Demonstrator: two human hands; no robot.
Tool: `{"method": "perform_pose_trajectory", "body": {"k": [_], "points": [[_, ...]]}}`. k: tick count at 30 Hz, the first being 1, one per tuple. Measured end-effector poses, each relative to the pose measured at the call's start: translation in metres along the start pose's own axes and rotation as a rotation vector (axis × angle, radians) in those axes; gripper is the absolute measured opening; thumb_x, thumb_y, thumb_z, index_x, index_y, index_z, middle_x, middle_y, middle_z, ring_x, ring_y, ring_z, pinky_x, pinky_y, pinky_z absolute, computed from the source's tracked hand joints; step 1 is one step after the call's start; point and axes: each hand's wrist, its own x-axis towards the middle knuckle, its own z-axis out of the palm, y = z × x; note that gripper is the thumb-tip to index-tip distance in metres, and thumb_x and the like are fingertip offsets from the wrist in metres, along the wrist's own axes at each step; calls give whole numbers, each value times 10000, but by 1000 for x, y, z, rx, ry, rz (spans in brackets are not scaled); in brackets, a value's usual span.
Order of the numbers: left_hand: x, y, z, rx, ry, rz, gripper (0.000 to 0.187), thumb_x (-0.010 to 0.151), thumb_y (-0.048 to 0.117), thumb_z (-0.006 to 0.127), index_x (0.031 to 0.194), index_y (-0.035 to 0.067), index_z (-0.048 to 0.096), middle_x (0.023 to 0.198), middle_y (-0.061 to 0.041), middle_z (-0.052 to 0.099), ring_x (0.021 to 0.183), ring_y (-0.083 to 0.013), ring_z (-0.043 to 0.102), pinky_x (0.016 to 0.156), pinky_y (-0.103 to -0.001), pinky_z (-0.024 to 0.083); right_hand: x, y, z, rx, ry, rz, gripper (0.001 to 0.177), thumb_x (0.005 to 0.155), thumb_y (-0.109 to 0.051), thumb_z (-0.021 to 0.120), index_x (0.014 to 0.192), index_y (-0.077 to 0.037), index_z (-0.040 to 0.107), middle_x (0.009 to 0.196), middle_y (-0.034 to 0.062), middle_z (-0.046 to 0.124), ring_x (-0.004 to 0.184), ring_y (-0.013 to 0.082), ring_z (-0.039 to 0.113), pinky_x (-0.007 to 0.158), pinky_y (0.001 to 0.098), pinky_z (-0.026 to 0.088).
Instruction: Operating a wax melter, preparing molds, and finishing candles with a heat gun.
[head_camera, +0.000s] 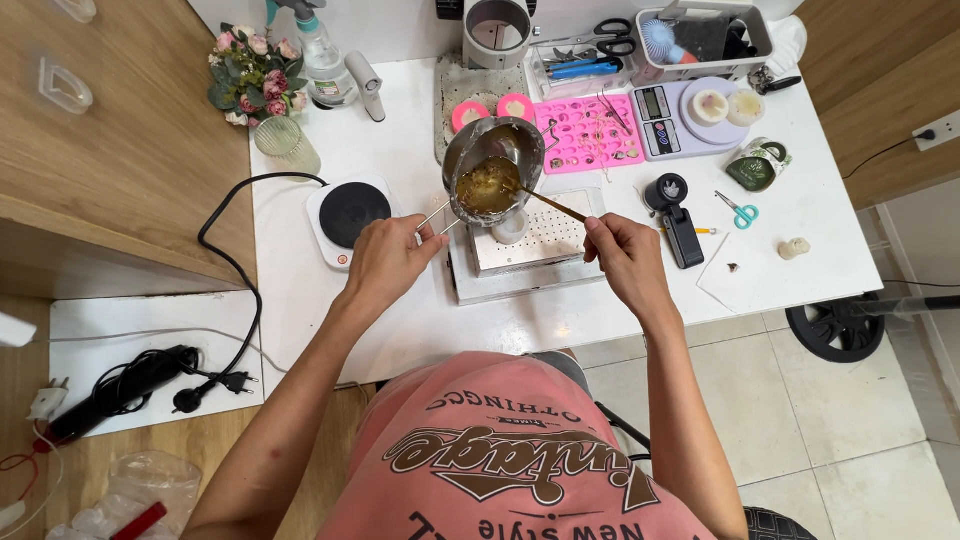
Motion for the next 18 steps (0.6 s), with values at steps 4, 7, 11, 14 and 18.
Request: {"method": "perform_pose_trajectory", "body": {"k": [4, 7, 11, 14, 18], "points": [[0, 2, -1, 22, 9, 25, 313, 901, 319, 745, 767, 40, 699, 470, -102, 537, 425, -280, 529, 524, -441, 409, 0, 1, 0, 8, -1, -6, 433, 1038, -327, 583, 749, -20, 678, 596, 12, 621, 517, 67, 446, 467, 280, 341], [-1, 5, -2, 36, 2, 8, 312, 903, 317, 741, 769, 39, 699, 472, -106, 536, 439, -289, 540, 528, -451, 415, 0, 1, 0, 24, -4, -15, 438, 1045, -328, 581, 749, -20, 677, 594, 14, 615, 523, 66, 445, 472, 276, 342], [-1, 5, -3, 52, 15, 32, 301, 902, 309, 740, 777, 39, 700, 481, -106, 549, 460, -299, 559, 538, -457, 424, 0, 1, 1, 12, -6, -12, 445, 1045, -330, 581, 741, -17, 671, 596, 13, 615, 522, 67, 446, 470, 277, 339], [-1, 4, -4, 52, 20, 39, 302, 905, 305, 739, 773, 36, 696, 483, -106, 554, 463, -302, 563, 542, -457, 427, 0, -1, 1, 12, -4, -8, 443, 1044, -329, 582, 741, -19, 673, 597, 15, 615, 526, 67, 451, 475, 274, 342], [-2, 6, -5, 56, 22, 32, 304, 908, 301, 736, 765, 36, 692, 476, -103, 553, 451, -298, 559, 535, -453, 425, 0, -1, 0, 29, 7, -6, 434, 1045, -328, 583, 750, -24, 678, 603, 16, 621, 535, 65, 459, 482, 270, 349]]}}
